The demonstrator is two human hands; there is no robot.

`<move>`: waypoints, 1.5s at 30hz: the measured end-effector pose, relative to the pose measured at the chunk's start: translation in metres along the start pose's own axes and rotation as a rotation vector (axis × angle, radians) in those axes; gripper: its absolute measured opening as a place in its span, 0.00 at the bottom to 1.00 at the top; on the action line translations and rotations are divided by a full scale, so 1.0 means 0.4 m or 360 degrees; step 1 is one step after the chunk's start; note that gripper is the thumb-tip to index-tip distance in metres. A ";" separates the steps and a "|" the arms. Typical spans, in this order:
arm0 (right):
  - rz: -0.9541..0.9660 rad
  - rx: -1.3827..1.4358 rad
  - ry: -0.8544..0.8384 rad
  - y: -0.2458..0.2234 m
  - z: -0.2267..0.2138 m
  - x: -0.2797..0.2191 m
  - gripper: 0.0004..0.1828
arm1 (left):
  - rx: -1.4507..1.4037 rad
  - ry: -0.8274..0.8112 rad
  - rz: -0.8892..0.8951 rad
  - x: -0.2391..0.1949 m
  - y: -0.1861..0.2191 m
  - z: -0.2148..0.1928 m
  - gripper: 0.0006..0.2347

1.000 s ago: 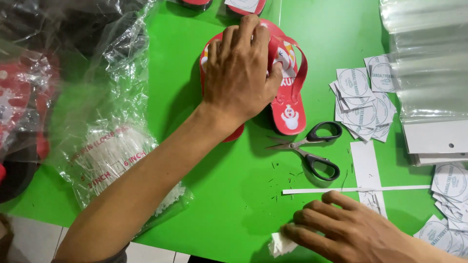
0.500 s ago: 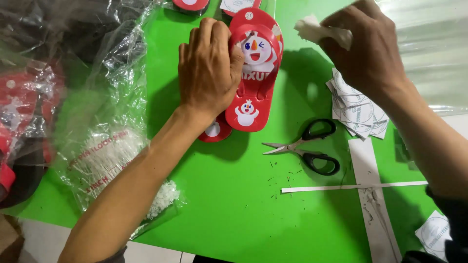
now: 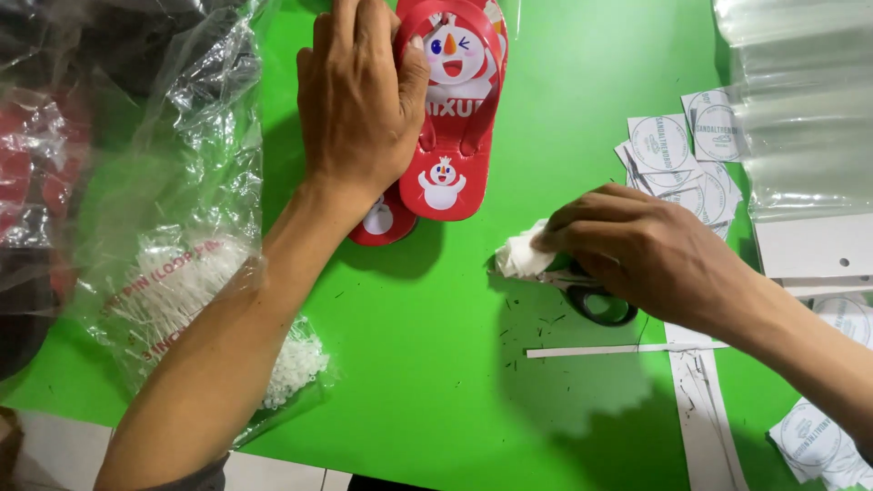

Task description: The person cleans red sandals with a cloth, places a white cardboard insert into them, and slides the pair into a plastic bag before sealing it.

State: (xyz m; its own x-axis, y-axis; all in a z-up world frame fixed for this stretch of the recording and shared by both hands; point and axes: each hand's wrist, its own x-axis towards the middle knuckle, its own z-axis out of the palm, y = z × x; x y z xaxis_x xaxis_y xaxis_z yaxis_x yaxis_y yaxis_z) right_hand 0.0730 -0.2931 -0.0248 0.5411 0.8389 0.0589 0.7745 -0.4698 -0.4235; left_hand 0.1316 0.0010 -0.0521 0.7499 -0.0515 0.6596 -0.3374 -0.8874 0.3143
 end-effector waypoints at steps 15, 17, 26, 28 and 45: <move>0.0154 -0.0247 0.0270 0.028 -0.067 0.056 0.14 | 0.0056 0.0001 -0.0036 -0.017 -0.016 0.018 0.13; 0.0038 -0.0231 0.0288 0.036 -0.011 0.109 0.13 | 0.0025 0.0026 -0.0045 -0.015 -0.013 0.012 0.12; -0.0502 0.0174 -0.0258 -0.141 0.037 0.012 0.14 | 0.0094 0.0030 -0.0049 -0.023 -0.030 0.041 0.13; -0.0540 0.0249 -0.0402 -0.151 0.020 -0.016 0.12 | 0.0118 0.0033 -0.0040 -0.023 -0.032 0.044 0.14; -0.0400 0.0519 -0.0692 -0.194 -0.004 0.049 0.22 | -0.0044 0.0007 -0.0087 -0.026 0.006 0.028 0.13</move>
State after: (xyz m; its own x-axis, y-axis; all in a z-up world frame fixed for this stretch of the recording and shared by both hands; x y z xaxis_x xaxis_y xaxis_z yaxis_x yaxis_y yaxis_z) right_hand 0.0240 -0.2407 0.0107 0.1172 0.9813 -0.1529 0.6836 -0.1914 -0.7043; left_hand 0.1292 -0.0058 -0.0658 0.7653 -0.0011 0.6437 -0.3115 -0.8758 0.3688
